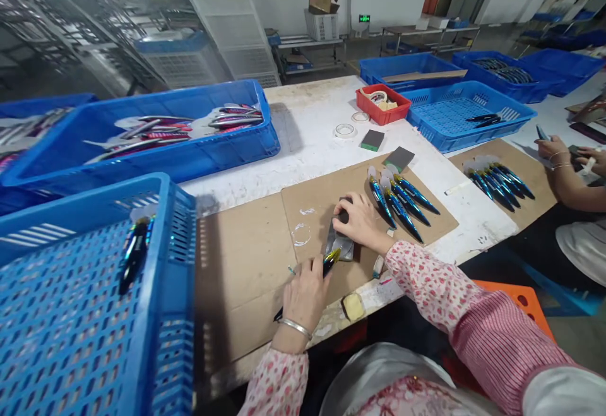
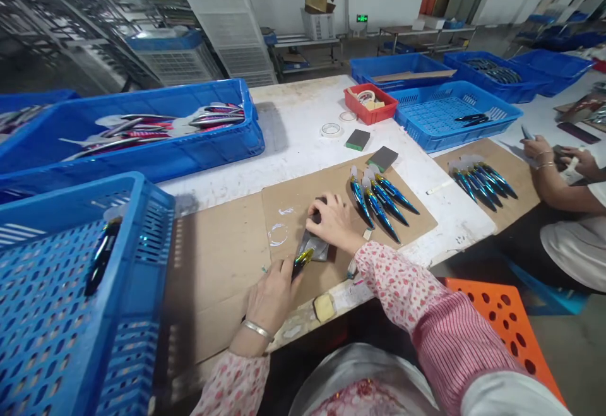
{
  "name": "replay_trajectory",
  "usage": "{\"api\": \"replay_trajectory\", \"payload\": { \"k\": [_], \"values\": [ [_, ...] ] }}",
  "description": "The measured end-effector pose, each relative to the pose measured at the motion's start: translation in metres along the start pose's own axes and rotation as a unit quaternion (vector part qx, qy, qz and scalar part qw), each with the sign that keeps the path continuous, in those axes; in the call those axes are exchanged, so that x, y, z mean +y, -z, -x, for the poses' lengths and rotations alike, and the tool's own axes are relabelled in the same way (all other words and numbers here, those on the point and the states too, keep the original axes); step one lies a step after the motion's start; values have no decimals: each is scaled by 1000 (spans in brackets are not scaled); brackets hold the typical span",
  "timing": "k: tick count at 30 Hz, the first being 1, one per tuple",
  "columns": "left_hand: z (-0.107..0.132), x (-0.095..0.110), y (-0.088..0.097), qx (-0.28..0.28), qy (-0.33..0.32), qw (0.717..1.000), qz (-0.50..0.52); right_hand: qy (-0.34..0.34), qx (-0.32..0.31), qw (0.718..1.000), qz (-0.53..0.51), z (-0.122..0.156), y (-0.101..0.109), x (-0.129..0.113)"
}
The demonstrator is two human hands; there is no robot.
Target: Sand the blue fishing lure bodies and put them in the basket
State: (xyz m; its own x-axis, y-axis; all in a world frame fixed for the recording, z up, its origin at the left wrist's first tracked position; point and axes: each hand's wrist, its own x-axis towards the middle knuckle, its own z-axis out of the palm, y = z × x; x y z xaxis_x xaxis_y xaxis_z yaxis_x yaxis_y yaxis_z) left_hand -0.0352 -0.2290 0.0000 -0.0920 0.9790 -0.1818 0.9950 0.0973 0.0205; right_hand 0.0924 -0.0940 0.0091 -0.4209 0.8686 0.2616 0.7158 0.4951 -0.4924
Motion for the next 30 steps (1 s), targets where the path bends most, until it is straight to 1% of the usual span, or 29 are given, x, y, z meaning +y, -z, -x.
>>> {"api": "replay_trajectory", "payload": {
  "k": [2, 4, 5, 7, 10, 12, 15, 17, 18, 20, 23, 25, 27, 30],
  "values": [
    [-1, -1, -5, 4, -8, 1000, -1, 23, -15, 1000, 0, 3, -6, -5],
    [0, -2, -8, 13, -11, 1000, 3, 63, -34, 997, -1, 2, -7, -4],
    [1, -2, -9, 17, -8, 1000, 6, 71, -39, 997, 2, 0, -6, -2],
    [2, -2, -10, 23, -2, 1000, 8, 57, -40, 997, 15, -4, -3, 3],
    [2, -1, -9, 20, -4, 1000, 7, 23, -21, 999, 38, -6, 0, 7],
    [1, 0, -8, 14, -4, 1000, 5, 21, -13, 999, 38, -1, -2, 5],
    [0, 1, -7, 6, 5, 1000, 6, 27, -28, 999, 15, 5, -7, 2],
    [1, 0, -7, 7, 10, 1000, 13, 28, -34, 999, 1, 3, -9, 4],
    [3, 0, -6, 12, 10, 1000, 18, 22, -27, 999, -1, 0, -9, 6],
    [6, 0, -5, 39, 11, 999, 35, -5, 10, 1000, 3, -7, -4, 13],
    [10, 0, -3, 110, 31, 992, 55, -56, 79, 995, -19, -18, 9, 20],
    [10, 1, -3, 144, 50, 987, 46, -62, 114, 990, -51, -22, 17, 19],
    [7, 3, -3, 149, 59, 987, 27, -51, 128, 988, -71, -22, 19, 15],
    [6, 8, -2, 130, 57, 990, 11, -33, 98, 993, -61, -17, 15, 6]
  ]
}}
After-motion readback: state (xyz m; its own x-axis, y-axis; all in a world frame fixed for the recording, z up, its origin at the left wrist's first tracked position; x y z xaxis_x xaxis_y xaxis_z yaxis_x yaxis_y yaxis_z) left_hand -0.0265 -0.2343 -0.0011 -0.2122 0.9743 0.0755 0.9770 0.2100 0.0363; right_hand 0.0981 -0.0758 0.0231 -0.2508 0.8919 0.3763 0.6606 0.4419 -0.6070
